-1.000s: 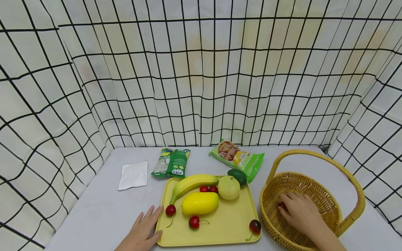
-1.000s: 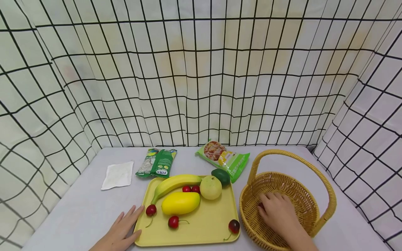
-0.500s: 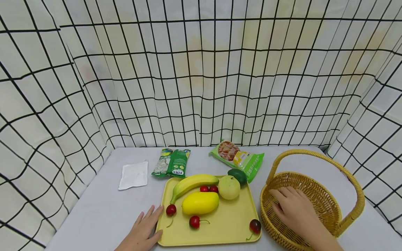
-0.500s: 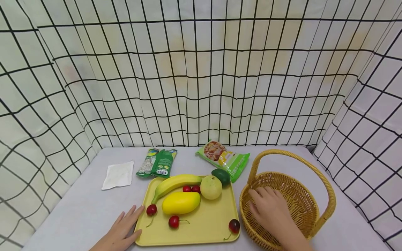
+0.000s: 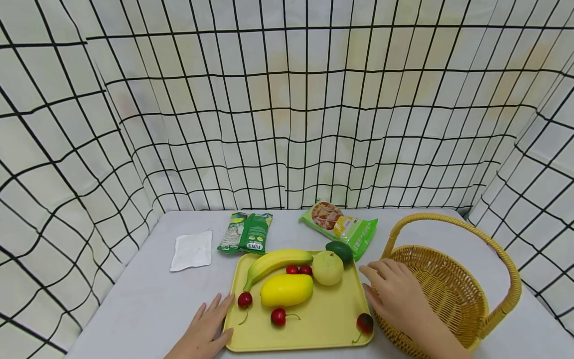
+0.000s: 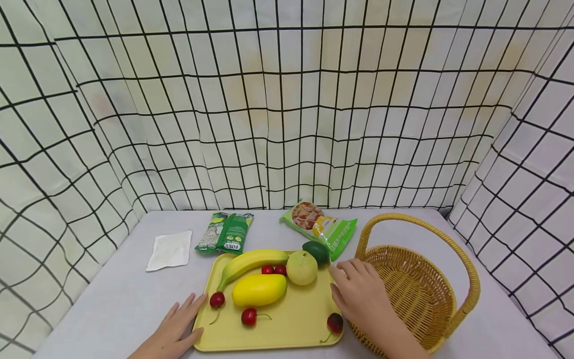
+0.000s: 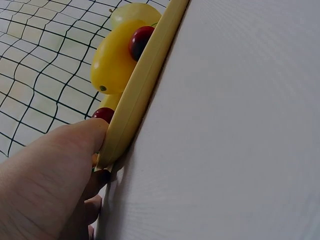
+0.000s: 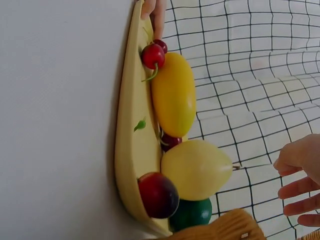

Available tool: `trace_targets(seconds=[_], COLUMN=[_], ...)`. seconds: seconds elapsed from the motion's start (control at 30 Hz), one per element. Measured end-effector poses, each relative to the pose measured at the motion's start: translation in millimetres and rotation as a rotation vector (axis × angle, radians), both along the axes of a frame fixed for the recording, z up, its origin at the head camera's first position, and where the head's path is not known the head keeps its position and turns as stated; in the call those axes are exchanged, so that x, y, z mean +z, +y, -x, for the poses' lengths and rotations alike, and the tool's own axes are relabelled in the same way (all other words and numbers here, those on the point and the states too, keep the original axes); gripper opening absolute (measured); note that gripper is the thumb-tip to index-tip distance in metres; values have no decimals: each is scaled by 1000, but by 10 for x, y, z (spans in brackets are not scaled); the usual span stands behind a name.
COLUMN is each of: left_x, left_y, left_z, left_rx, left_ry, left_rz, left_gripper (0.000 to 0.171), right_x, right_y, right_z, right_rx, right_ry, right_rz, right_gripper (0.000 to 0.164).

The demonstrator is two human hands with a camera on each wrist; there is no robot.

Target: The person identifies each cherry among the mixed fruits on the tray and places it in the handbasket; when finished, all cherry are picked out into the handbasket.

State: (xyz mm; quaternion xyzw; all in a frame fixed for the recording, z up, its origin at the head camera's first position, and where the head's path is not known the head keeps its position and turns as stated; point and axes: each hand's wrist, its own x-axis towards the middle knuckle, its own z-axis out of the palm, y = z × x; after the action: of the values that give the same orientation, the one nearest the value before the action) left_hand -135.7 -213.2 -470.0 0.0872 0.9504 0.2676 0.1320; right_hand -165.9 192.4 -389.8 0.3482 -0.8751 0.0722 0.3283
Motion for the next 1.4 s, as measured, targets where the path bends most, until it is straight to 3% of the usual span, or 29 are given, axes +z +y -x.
trace_targets(seconds=[0.07,0.23,0.67,1.4], left_x=[-4,-13,-11,3], left_y=[-5,-11,-8,1], left_z=[3,11,9,-6], left_rx=[0,-5,-8,-1], left_ry=[-2,0,2,2], left_rz=[2,-2,-6,-10], left_gripper=[71,71,71,71], right_x=[26,56,6,-53], right_y=[-54,-189,-493,-925], right_z=[14,50,110,354], right_rx=[12,27,15,-25], right_ry=[-1,2,-39,-111], right_rz=[-4,-17,-46,-44], right_gripper=[25,31,28,24])
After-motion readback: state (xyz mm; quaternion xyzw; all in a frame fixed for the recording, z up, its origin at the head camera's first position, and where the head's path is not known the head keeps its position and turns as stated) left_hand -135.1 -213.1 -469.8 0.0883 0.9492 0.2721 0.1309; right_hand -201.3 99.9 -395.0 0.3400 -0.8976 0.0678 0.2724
